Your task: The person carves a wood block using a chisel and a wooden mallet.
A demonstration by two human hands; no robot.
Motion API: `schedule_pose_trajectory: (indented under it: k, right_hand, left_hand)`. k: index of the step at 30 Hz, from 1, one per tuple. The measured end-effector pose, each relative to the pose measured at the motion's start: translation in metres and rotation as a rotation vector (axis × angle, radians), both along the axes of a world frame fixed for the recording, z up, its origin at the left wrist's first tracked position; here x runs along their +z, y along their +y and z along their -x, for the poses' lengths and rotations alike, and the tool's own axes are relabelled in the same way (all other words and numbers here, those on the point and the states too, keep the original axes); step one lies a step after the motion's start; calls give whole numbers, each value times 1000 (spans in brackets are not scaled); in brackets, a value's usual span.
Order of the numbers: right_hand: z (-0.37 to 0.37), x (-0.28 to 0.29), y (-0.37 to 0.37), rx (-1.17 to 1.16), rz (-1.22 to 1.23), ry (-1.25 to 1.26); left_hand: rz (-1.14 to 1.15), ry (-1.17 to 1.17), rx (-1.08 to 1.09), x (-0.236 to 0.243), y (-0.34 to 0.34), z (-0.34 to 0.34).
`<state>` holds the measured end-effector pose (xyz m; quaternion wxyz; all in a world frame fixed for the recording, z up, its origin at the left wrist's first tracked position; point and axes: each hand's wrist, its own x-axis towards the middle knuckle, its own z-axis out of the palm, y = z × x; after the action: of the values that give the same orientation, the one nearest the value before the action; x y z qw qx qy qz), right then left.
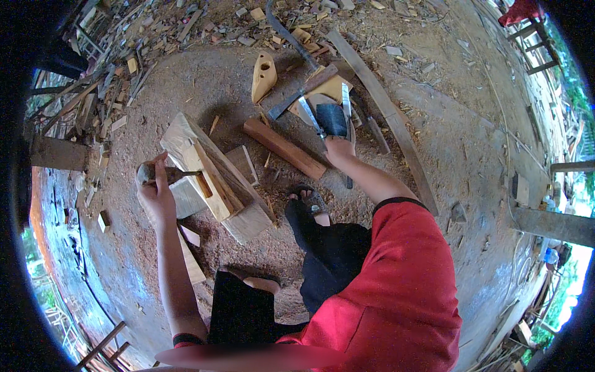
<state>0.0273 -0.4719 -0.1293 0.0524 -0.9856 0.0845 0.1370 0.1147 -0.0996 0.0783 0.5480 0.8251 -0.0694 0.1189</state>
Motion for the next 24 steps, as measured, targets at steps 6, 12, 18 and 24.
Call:
schedule_pose_trajectory:
  k: [6, 12, 18, 24]
  right_hand:
    - [-1, 6, -3, -50, -6, 63]
    - [-8, 2, 28, 57, -113, -84]
    - [-30, 19, 69, 55, -138, 156]
    - [-41, 12, 76, 125, -12, 250]
  left_hand:
    - [65, 22, -39, -7, 5, -4]
    - [57, -74, -25, -8, -2, -2]
    - [97, -59, -75, -4, 4, -6]
    - [199, 7, -39, -14, 7, -10]
